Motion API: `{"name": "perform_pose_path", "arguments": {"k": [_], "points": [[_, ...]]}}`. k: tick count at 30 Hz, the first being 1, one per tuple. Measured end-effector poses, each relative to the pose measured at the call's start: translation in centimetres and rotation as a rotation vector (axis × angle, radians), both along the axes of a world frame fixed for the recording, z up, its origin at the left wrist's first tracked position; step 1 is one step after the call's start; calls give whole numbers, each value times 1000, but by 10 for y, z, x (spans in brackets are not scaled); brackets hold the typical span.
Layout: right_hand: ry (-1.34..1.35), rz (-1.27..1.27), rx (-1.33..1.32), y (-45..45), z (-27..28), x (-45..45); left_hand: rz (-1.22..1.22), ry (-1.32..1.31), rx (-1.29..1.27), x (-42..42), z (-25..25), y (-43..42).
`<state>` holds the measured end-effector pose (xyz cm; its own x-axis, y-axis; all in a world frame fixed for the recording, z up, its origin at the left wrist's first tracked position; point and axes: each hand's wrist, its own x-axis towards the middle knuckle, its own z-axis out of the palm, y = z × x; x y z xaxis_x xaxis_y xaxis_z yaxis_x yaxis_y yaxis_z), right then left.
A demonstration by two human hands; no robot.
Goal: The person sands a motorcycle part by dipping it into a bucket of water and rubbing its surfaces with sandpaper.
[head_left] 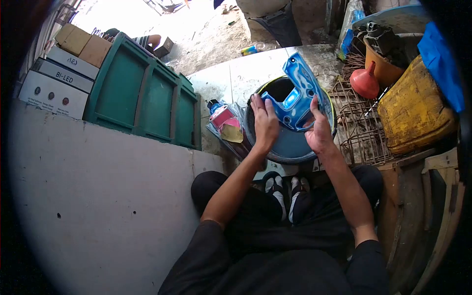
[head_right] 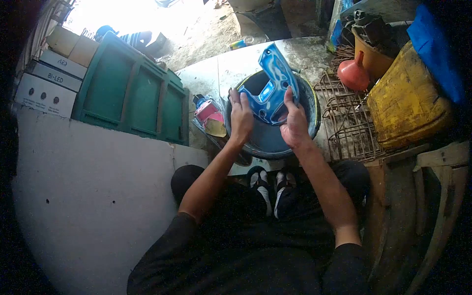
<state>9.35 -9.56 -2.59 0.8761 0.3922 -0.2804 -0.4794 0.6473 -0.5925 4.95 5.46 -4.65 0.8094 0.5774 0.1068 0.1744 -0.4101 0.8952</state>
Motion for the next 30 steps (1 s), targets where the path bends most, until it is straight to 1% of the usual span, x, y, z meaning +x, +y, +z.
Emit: {"name": "perform_pose_path", "arguments": {"k": [2,5,8,9,10,12,15,18,19,20,26,27,28,30], "points": [[4,-19,-54,2,5,-4,29,23,-1,-7,-7,-9],[-7,-40,-50,3,2,-2,-109,-23,52,-29,-13,-36],[11,-58,-47,3,15,-7,-115,-23,63,-20,-3,-29],[22,-69,-38,4,21,-7,-65,-27,36,-12,-2,-21],[19,-67,-36,3,19,-6,-65,12,-52,-10,3,-15],[-9,-31,-12,4,11,-6,-29,37,20,-10,-2,-18],[7,-23,-72,2,4,-5,-113,55,39,-29,-4,-39],[20,-34,-97,3,9,-8,-111,40,30,-20,-1,-28],[21,-31,-96,3,7,-7,-60,59,1,-16,8,-24],[21,-15,-90,3,5,-6,-58,56,3,-16,8,-24],[-23,-19,-47,2,-1,-6,-101,80,57,-25,-2,-27],[-7,-50,-73,5,3,-7,-101,62,37,-20,3,-23],[6,-81,-99,7,5,-8,-52,97,18,-15,10,-20],[-9,-81,-84,11,6,-7,-81,91,-42,-9,9,-13]]}}
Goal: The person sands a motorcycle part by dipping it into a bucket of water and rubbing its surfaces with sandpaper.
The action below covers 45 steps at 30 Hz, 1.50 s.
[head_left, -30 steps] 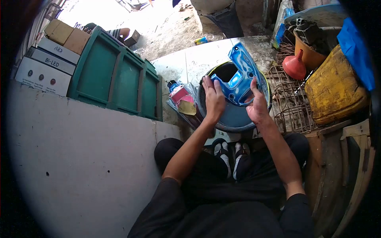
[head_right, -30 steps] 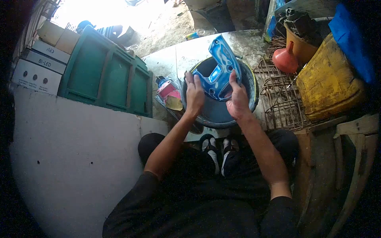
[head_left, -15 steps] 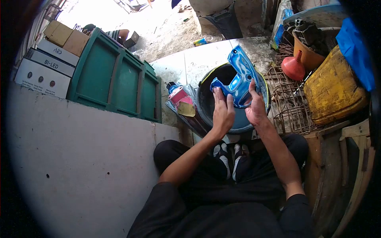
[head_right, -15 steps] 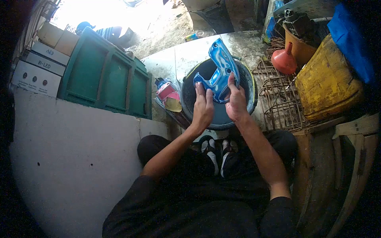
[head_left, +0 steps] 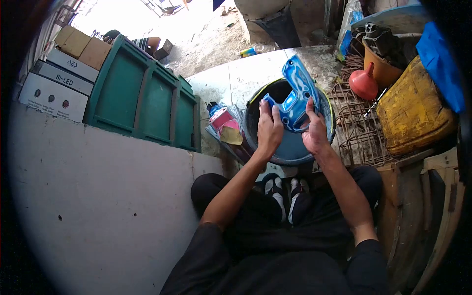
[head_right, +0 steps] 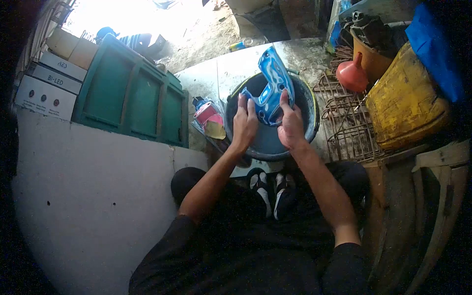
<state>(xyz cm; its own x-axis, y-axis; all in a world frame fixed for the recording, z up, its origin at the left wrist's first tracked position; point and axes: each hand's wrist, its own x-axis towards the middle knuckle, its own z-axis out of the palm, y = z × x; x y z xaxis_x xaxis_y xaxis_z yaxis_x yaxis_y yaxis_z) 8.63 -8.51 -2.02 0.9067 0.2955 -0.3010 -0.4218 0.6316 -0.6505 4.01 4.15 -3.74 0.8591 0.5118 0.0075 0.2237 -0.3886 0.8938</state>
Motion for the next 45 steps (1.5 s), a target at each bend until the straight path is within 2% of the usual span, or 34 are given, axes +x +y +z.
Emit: {"name": "perform_pose_path", "arguments": {"k": [4,8,11,14,15,16,18,19,20,22,23,26,28,30,31,32,34,35,38,40,41,42,43,45], "points": [[5,2,6,-2,3,0,-20,73,17,-10,-8,-14],[8,71,-31,-1,-11,3,36,-9,22,6,-13,2],[10,-9,-85,3,-15,6,11,51,-112,-4,-6,-11],[-53,29,-81,0,-36,10,-78,-63,130,-14,-35,-30],[-43,27,-155,0,-41,9,-69,-34,-43,-3,-32,-20],[-48,30,-161,1,-30,4,21,-22,-86,9,-29,-6],[30,9,-95,5,-9,-5,20,49,-180,13,-25,11],[3,2,-89,2,-7,-5,34,61,-28,6,-20,-1],[-7,0,-95,2,-6,-3,-31,8,-76,-5,-16,-16],[1,-97,-127,3,-10,0,-132,-61,51,-21,-30,-36],[-31,-20,-95,-1,-21,1,-137,-82,71,-14,-36,-31],[28,8,-74,4,-16,-5,23,-27,-124,15,-41,5],[-34,17,-81,3,-22,-3,6,-22,-93,7,-35,-10],[6,-9,-92,-1,-23,0,-148,-113,74,-22,-35,-48],[-30,-62,-229,-1,-26,5,-227,-159,105,-34,-35,-60],[-32,-66,-229,-2,-29,9,-227,-143,157,-37,-36,-62],[50,0,-27,-3,-32,6,-176,-148,171,-11,-40,-36],[77,-7,6,1,-23,1,-179,-88,440,7,-59,-12],[91,5,-12,6,-26,-5,-86,-83,429,18,-91,9],[73,69,-66,-6,-54,9,-306,-81,612,-13,-58,-27],[118,75,-58,-9,-62,13,-332,-133,382,-22,-66,-43],[163,77,-47,-9,-59,14,-296,-167,292,-36,-28,-56],[68,37,98,-4,-57,11,-296,-194,401,-24,-54,-45],[48,48,86,-1,-40,4,-154,-216,325,5,-64,-18]]}}
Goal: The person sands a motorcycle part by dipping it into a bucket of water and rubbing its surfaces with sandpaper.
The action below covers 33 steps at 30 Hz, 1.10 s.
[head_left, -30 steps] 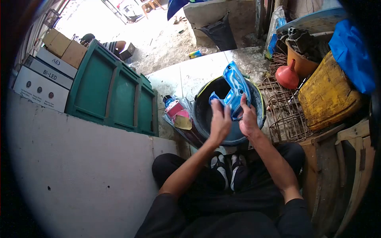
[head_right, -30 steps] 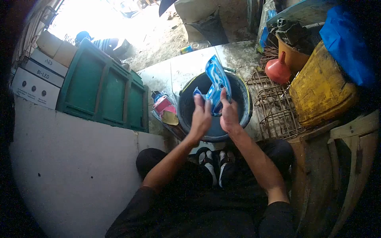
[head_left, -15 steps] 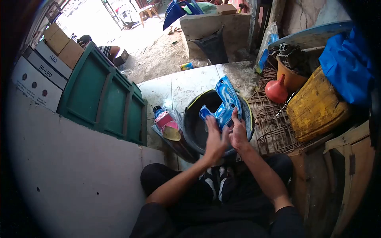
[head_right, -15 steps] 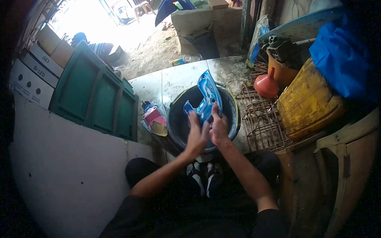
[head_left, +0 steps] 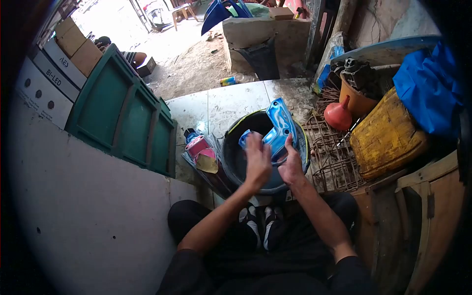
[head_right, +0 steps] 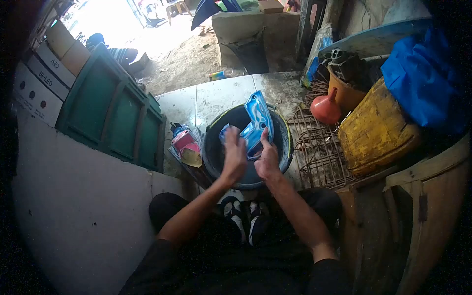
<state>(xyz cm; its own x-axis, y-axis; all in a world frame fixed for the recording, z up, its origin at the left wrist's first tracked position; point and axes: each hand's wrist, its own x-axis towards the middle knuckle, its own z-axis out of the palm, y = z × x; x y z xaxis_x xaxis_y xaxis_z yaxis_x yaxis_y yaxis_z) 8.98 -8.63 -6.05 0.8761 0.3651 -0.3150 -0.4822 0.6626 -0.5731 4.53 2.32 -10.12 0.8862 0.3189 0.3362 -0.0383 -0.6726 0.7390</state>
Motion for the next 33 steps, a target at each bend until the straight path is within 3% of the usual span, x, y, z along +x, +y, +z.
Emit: {"name": "perform_pose_path", "arguments": {"k": [1,3,4,5,9,10,11,13,15,16,17,19,21,23,26,28,30,33], "points": [[-24,2,-10,1,11,-1,67,90,-109,4,39,11],[-44,42,-49,1,17,-7,174,92,-215,17,6,34],[-27,26,-50,3,16,-7,88,220,110,12,0,33],[-8,8,-52,3,13,-5,79,187,267,3,-10,15],[73,113,-173,-15,-44,23,-105,83,-10,-23,9,-34],[62,-34,-48,-2,-15,10,-123,29,-128,-21,19,-30],[65,-33,-55,1,4,-2,-112,157,-223,-9,41,-6],[41,-72,-58,6,29,-9,173,93,-209,18,14,24],[-10,-24,-44,7,6,-4,112,33,-25,11,-6,17],[-1,-3,-57,5,-19,5,60,54,-436,3,-4,-5],[18,15,-72,1,-34,8,-32,97,-250,-23,24,-30],[97,37,-111,-3,-24,6,-104,35,37,-41,11,-45],[68,55,84,-2,-13,2,-96,-25,-84,-16,8,-16],[52,45,23,0,-5,-5,146,103,-256,12,31,17],[-2,111,-29,4,-8,-14,227,109,-208,4,13,10],[84,153,21,-2,-16,-6,10,96,-83,-33,26,-23],[149,130,30,-2,-5,-13,-55,12,121,-43,20,-39],[86,113,23,-3,-6,-7,-4,7,-156,-3,29,9]]}}
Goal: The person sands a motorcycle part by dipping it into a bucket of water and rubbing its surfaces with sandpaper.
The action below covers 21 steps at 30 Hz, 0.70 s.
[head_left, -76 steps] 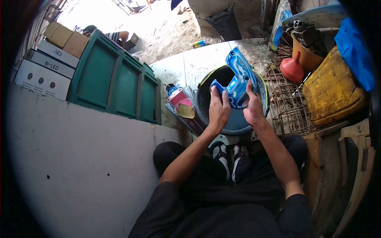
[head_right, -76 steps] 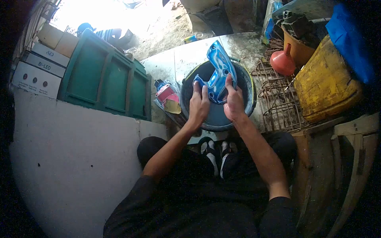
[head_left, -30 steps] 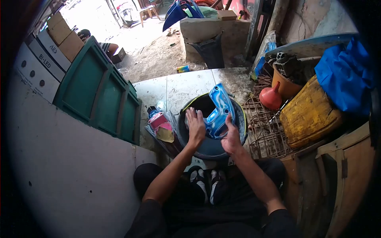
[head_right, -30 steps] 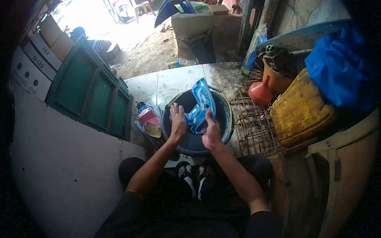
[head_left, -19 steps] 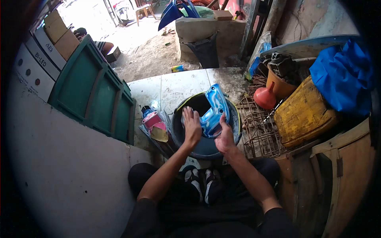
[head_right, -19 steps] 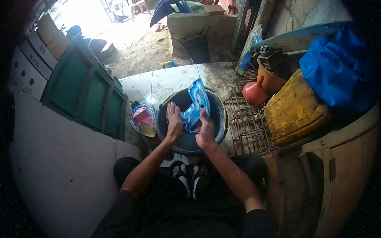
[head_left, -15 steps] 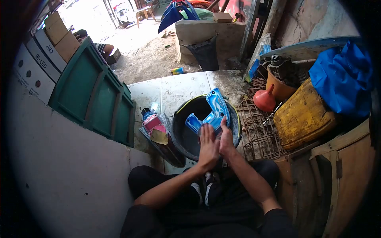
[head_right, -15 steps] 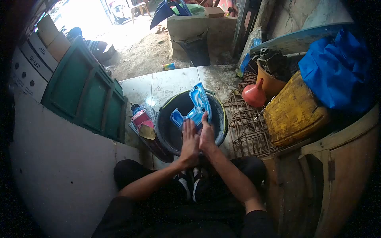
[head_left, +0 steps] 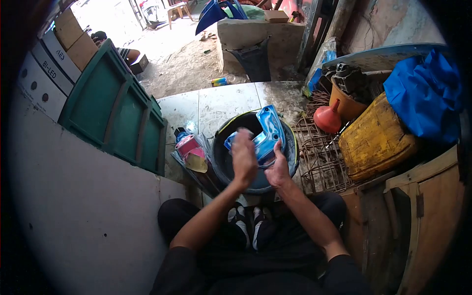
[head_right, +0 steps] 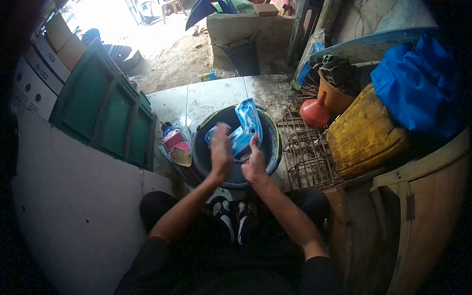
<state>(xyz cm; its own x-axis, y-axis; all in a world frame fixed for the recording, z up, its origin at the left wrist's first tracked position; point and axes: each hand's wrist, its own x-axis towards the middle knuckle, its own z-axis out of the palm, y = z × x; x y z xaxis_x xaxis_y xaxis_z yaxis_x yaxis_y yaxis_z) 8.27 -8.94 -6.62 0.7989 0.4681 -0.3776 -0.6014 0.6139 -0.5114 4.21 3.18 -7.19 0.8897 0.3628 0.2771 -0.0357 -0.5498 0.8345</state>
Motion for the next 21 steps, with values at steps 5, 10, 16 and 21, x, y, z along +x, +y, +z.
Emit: {"name": "perform_pose_path", "arguments": {"k": [5,10,16,21], "points": [[-33,-82,-29,3,-17,5,83,-18,43,-19,-17,-24],[-32,-57,67,-2,-2,8,-19,-168,116,-1,-14,-10],[-6,-58,39,-4,2,12,-40,-164,119,-28,-8,-33],[-75,-122,64,-9,15,17,-78,-260,221,-11,14,-17]]}}
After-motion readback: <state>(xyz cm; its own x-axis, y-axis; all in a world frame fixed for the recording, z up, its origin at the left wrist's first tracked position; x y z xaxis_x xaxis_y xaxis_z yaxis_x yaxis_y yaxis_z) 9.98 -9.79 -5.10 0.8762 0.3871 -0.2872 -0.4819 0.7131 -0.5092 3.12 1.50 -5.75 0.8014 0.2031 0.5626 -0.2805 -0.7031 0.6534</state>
